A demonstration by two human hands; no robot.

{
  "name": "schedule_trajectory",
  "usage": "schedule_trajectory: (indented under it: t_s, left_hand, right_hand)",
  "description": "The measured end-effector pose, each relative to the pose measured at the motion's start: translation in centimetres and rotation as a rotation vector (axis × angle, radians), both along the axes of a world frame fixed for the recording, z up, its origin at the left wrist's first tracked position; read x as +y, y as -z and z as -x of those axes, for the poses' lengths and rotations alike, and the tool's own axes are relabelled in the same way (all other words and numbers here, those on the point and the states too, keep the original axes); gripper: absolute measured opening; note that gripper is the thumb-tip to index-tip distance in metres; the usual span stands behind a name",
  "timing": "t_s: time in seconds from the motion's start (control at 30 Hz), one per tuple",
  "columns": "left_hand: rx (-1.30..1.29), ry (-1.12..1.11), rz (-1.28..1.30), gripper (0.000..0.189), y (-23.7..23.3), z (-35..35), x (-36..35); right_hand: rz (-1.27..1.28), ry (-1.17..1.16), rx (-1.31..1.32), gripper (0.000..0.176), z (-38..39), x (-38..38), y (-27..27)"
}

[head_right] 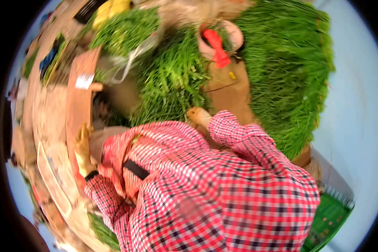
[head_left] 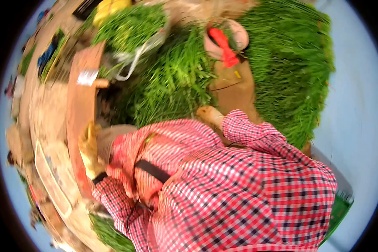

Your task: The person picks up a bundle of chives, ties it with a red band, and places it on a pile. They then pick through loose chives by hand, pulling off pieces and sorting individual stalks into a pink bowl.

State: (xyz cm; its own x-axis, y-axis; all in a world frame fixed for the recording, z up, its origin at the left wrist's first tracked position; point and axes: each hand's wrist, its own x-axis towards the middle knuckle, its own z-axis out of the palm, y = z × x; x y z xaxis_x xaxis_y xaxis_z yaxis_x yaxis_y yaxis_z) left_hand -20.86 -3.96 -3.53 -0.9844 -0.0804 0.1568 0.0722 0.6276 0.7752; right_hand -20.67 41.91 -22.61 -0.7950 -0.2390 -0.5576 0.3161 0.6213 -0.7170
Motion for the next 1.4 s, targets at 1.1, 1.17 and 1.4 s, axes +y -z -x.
schedule_trajectory:
  t_s: [1.1, 1.17, 1.4]
  left_hand:
    - [0.013, -0.643, -0.393, 0.036, 1.9, -13.7, -10.4]
    - [0.005, -0.639, -0.368, 0.034, 1.8, -13.3, -11.0]
    - [0.018, -0.499, -0.287, 0.032, 0.1, -8.8, -11.0]
  right_hand:
    - [0.015, -0.842, 0.385, 0.028, 2.2, -38.0, -3.5]
    - [0.018, -0.844, 0.397, 0.028, 2.4, -39.8, -2.9]
    - [-0.187, -0.624, 0.370, 0.029, 3.8, -27.0, -1.3]
